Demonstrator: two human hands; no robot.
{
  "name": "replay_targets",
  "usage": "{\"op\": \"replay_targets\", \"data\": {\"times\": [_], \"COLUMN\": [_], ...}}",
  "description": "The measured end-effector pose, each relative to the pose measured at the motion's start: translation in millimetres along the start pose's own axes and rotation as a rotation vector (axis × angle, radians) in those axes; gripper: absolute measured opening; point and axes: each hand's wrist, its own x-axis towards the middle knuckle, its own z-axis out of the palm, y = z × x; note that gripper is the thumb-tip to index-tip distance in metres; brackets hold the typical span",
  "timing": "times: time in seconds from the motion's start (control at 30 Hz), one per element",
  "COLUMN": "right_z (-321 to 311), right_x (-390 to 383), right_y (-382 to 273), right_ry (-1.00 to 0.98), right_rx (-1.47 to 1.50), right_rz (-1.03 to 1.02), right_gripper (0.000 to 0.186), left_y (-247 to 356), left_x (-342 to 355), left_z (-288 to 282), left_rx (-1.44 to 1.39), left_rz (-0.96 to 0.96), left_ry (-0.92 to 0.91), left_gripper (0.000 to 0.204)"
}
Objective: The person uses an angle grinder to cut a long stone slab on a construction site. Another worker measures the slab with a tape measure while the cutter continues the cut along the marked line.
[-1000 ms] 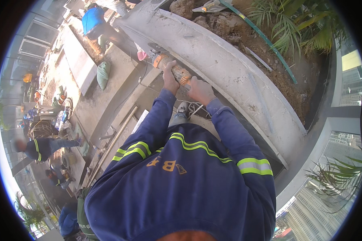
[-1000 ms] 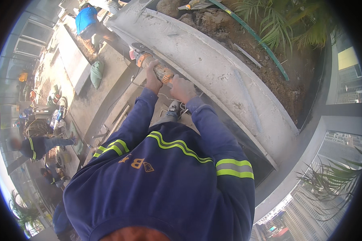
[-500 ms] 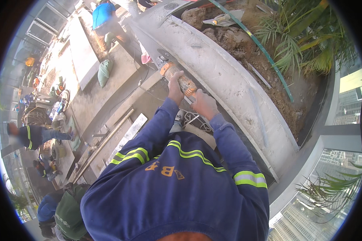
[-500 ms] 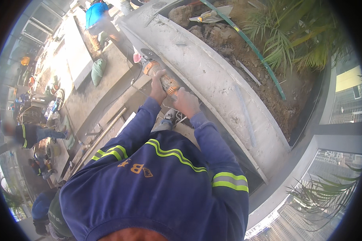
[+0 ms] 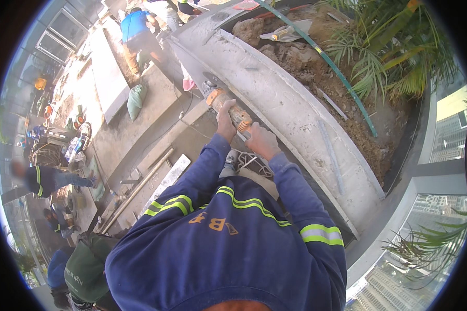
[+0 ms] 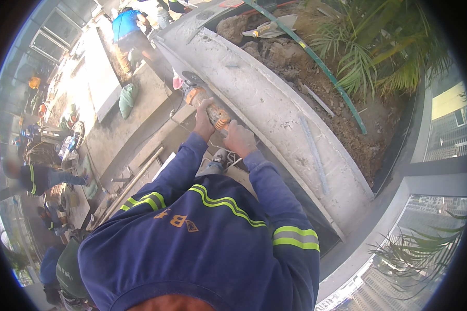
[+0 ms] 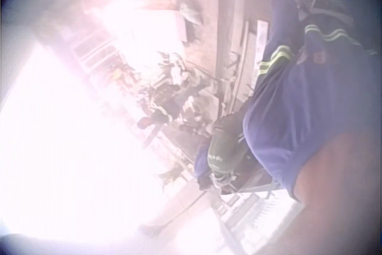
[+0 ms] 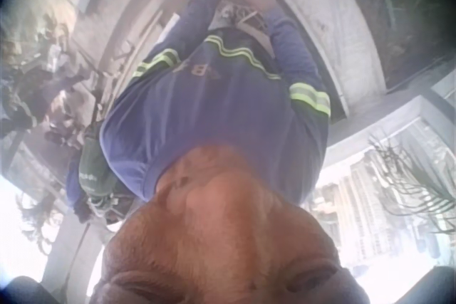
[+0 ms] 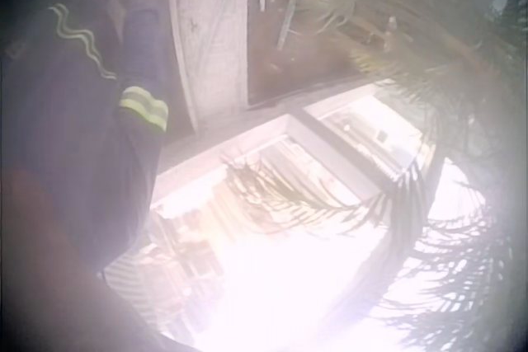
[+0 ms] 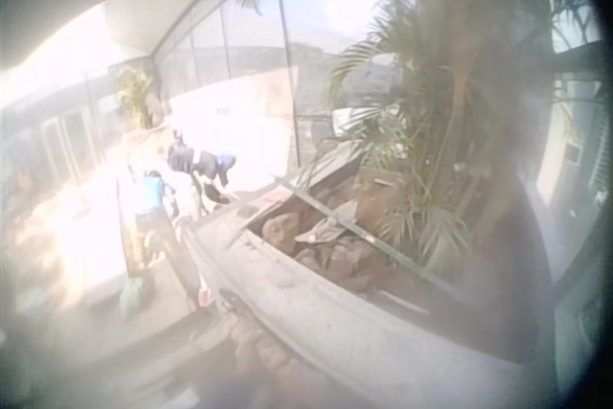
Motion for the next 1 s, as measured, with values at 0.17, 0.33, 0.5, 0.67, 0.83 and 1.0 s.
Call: {"op": "replay_targets", "data": {"times": [0.17, 0.33, 0.5, 0.67, 0.83, 1.0], "right_z": [5.9, 5.5, 0.3, -9.2, -2.1, 4.0], "right_x": [13.4, 16.5, 6.1, -10.0, -8.8, -2.3], "right_y": [-0.7, 0.5, -0.7, -4.6, 0.2, 5.4], "right_ry": [0.003, -0.007, -0.023, -0.023, 0.007, 0.012], "right_rx": [0.006, 0.010, 0.014, 0.012, 0.011, 0.014], "right_rz": [0.024, 0.010, 0.015, 0.014, 0.008, -0.024], "right_gripper": [0.037, 0.041, 0.041, 0.041, 0.040, 0.041], "left_y": [1.6, 3.7, 3.5, -1.5, -2.4, -1.3], "left_x": [15.1, 15.2, 1.5, -9.6, -11.6, -5.3], "left_z": [-4.6, -1.8, 0.6, 1.0, 1.2, -1.8], "left_rx": [0.005, 0.001, -0.001, -0.010, -0.006, 0.009], "left_rz": [0.006, -0.033, -0.035, -0.014, -0.017, -0.011], "left_ry": [-0.029, -0.050, -0.030, -0.012, -0.037, -0.047], "left_gripper": [0.026, 0.027, 0.027, 0.026, 0.025, 0.023]}}
